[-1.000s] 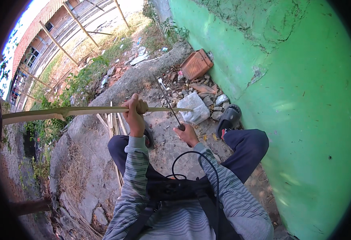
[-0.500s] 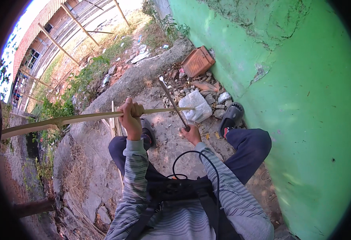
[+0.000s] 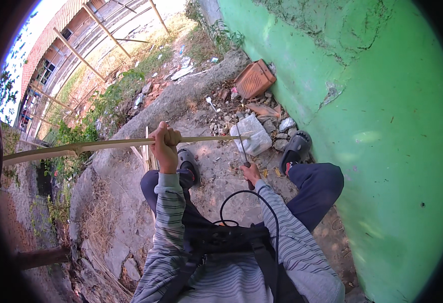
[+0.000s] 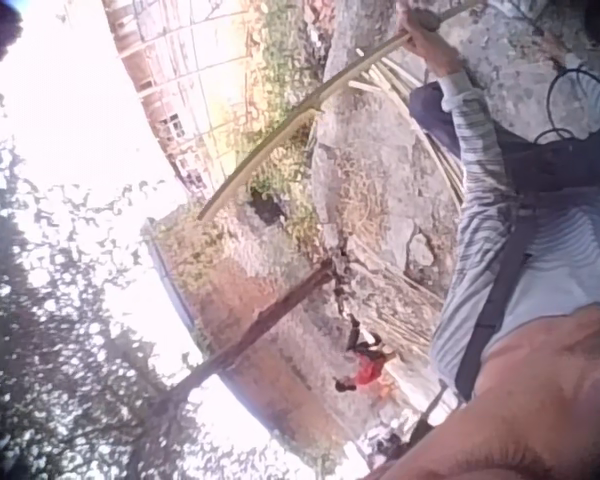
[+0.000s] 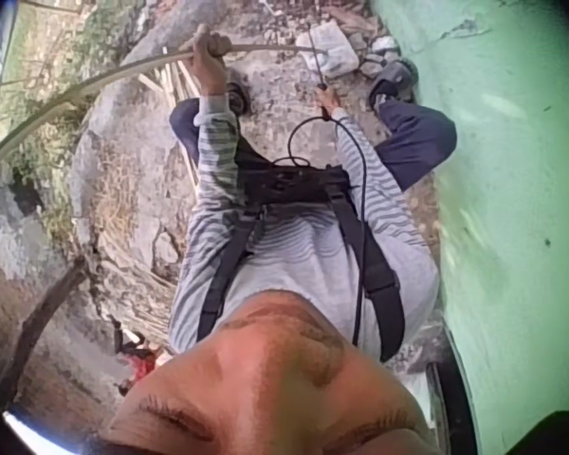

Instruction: The person holds a bamboo strip, picks up a knife from the ground, and repeatedly scrapes the edge of the bamboo strip using the knife.

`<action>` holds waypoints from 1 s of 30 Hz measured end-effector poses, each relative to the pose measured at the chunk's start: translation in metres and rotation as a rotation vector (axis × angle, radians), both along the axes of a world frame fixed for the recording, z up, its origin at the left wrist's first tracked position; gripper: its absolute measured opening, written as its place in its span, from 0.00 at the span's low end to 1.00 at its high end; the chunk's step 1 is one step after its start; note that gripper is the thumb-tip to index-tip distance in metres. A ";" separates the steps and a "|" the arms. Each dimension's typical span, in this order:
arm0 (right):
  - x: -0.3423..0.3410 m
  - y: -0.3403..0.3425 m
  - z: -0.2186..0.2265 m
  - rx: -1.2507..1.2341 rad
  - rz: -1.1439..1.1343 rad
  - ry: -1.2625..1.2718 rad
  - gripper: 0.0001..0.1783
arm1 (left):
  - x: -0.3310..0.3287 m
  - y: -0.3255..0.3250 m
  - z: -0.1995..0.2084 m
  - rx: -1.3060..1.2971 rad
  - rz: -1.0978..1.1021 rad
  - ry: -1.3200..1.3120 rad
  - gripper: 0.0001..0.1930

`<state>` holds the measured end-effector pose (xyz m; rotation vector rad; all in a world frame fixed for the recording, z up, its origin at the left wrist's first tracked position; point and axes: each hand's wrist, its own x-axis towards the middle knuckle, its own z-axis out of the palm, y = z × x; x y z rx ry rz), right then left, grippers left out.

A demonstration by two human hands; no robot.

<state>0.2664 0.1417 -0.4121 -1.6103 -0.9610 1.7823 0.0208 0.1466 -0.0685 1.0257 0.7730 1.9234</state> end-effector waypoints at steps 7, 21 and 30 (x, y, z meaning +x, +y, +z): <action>-0.005 -0.007 0.022 0.196 0.032 -0.182 0.16 | 0.009 0.000 0.004 -0.014 -0.007 -0.016 0.26; 0.004 0.001 -0.006 0.444 0.125 -0.528 0.19 | 0.007 0.000 0.001 0.012 0.015 0.002 0.26; 0.001 0.001 -0.028 0.011 0.074 -0.265 0.16 | -0.007 -0.015 -0.004 -0.012 0.038 -0.024 0.27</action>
